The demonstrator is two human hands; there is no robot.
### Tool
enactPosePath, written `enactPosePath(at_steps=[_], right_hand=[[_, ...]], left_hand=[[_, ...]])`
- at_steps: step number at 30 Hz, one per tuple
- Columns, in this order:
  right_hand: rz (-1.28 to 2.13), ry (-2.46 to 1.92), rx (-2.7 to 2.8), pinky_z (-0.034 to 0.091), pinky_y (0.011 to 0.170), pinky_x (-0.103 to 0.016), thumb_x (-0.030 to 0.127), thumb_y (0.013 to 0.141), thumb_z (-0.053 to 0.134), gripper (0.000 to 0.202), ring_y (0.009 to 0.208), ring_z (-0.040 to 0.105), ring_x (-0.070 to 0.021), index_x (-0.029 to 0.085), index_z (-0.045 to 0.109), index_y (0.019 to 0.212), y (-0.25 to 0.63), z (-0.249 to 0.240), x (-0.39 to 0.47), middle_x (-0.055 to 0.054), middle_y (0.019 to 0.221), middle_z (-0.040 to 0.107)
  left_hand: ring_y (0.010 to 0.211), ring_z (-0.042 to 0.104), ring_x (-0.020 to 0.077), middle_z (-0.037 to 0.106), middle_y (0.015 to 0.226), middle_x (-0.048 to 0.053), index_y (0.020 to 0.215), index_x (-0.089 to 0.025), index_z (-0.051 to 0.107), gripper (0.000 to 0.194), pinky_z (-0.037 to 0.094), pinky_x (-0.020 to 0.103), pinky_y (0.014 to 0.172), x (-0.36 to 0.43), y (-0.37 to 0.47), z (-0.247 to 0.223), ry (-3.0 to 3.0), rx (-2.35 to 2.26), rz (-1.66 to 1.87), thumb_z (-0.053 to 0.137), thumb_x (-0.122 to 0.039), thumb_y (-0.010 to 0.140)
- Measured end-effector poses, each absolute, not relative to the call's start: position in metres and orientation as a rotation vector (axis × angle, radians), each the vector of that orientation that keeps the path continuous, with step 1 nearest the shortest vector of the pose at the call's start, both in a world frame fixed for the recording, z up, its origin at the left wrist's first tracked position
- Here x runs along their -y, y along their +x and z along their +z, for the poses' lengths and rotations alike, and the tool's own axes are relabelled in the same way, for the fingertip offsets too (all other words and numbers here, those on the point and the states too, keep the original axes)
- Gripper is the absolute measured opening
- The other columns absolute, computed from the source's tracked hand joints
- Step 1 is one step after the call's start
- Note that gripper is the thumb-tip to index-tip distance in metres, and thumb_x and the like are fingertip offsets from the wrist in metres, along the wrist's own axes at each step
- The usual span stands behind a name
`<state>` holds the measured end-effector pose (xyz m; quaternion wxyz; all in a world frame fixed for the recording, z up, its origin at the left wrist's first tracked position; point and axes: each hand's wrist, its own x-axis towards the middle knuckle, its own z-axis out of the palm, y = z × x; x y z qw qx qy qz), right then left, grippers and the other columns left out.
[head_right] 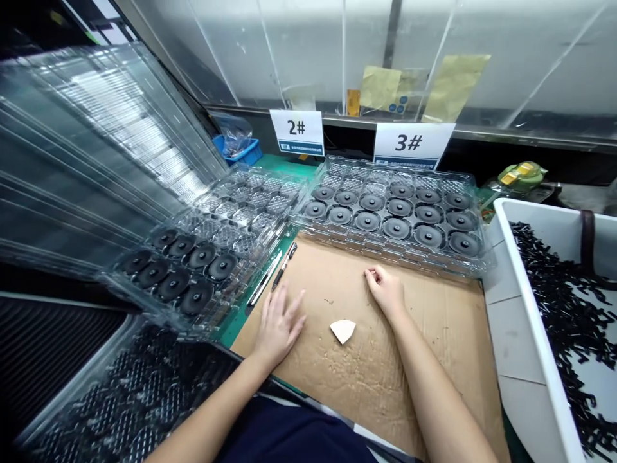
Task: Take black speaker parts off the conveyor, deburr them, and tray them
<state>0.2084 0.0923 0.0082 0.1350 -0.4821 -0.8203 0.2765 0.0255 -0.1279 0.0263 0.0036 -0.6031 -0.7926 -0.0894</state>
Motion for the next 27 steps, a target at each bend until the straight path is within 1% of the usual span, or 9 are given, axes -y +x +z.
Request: enactPosePath(at_steps=[3, 9, 13, 16, 18, 21, 22, 24, 27], right_hand=[[0.743, -1.438, 2.461, 0.051, 0.070, -0.030, 0.038, 0.092, 0.048, 0.028, 0.074, 0.059, -0.0113, 0.014, 0.059, 0.099, 0.205, 0.015, -0.089, -0.003, 0.087, 0.061], [0.812, -1.311, 2.830, 0.051, 0.074, -0.032, 0.036, 0.092, 0.050, 0.027, 0.079, 0.060, -0.0126, 0.013, 0.058, 0.103, 0.196, 0.054, -0.097, -0.004, 0.093, 0.062], [0.900, -1.151, 3.111, 0.049, 0.073, -0.029, 0.030, 0.084, 0.060, 0.017, 0.073, 0.061, -0.0123, 0.017, 0.066, 0.093, 0.198, 0.112, -0.120, -0.001, 0.084, 0.067], [0.778, -1.224, 3.132, 0.046, 0.071, -0.026, 0.023, 0.079, 0.061, 0.020, 0.077, 0.064, -0.0151, 0.024, 0.070, 0.097, 0.211, 0.181, -0.145, 0.002, 0.085, 0.070], [0.642, -1.342, 3.075, 0.045, 0.074, -0.029, 0.026, 0.083, 0.057, 0.025, 0.077, 0.065, -0.0163, 0.023, 0.068, 0.105, 0.227, 0.233, -0.163, -0.001, 0.086, 0.071], [0.213, -1.594, 2.950, 0.042, 0.080, -0.033, 0.037, 0.085, 0.055, 0.031, 0.080, 0.065, -0.0132, 0.026, 0.065, 0.113, 0.266, 0.308, -0.185, -0.001, 0.093, 0.071], [0.116, -1.721, 2.885, 0.041, 0.079, -0.033, 0.041, 0.083, 0.056, 0.036, 0.079, 0.065, -0.0118, 0.025, 0.064, 0.114, 0.282, 0.330, -0.190, -0.002, 0.099, 0.070], [0.037, -1.986, 2.709, 0.037, 0.074, -0.034, 0.046, 0.082, 0.040, 0.049, 0.083, 0.064, -0.0098, 0.019, 0.064, 0.115, 0.317, 0.365, -0.197, -0.005, 0.103, 0.069], [0.014, -2.294, 2.332, 0.033, 0.066, -0.042, 0.049, 0.073, 0.018, 0.071, 0.085, 0.062, -0.0123, 0.010, 0.068, 0.104, 0.373, 0.401, -0.196, -0.009, 0.097, 0.068]], left_hand=[[0.138, 0.023, 0.0292, 0.030, 0.149, 0.002, 0.141, -0.031, 0.033, 0.048, 0.020, 0.057, 0.110, 0.127, 0.025, 0.024, -1.944, 2.465, -0.245, 0.031, -0.042, 0.094], [0.137, 0.023, 0.0345, 0.025, 0.150, 0.007, 0.143, -0.024, 0.029, 0.078, 0.020, 0.062, 0.107, 0.125, 0.020, 0.021, -2.067, 2.401, -0.233, 0.041, -0.069, 0.079], [0.137, 0.023, 0.0350, 0.029, 0.148, 0.014, 0.141, -0.018, 0.032, 0.091, 0.015, 0.062, 0.109, 0.123, 0.019, 0.020, -2.109, 2.348, -0.257, 0.047, -0.074, 0.071], [0.138, 0.021, 0.0326, 0.026, 0.149, 0.014, 0.144, -0.017, 0.025, 0.077, 0.018, 0.059, 0.110, 0.128, 0.020, 0.019, -2.101, 2.324, -0.301, 0.046, -0.060, 0.083], [0.140, 0.015, 0.0314, 0.016, 0.153, 0.013, 0.147, -0.020, 0.013, 0.067, 0.021, 0.056, 0.110, 0.134, 0.020, 0.019, -2.053, 2.286, -0.379, 0.043, -0.042, 0.091], [0.141, 0.004, 0.0348, -0.006, 0.154, 0.012, 0.146, -0.027, -0.004, 0.078, 0.020, 0.059, 0.109, 0.142, 0.018, 0.016, -1.820, 2.184, -0.628, 0.049, -0.025, 0.089], [0.141, 0.003, 0.0359, -0.007, 0.154, 0.012, 0.146, -0.028, -0.005, 0.081, 0.019, 0.060, 0.109, 0.142, 0.017, 0.014, -1.766, 2.168, -0.684, 0.051, -0.024, 0.088], [0.140, 0.011, 0.0356, 0.004, 0.154, 0.013, 0.147, -0.026, 0.004, 0.074, 0.019, 0.060, 0.108, 0.138, 0.014, 0.010, -1.839, 2.205, -0.649, 0.049, -0.026, 0.088], [0.135, 0.026, 0.0378, 0.033, 0.146, 0.017, 0.142, -0.017, 0.031, 0.057, 0.016, 0.066, 0.105, 0.129, 0.010, 0.011, -2.067, 2.300, -0.489, 0.041, -0.034, 0.088]])
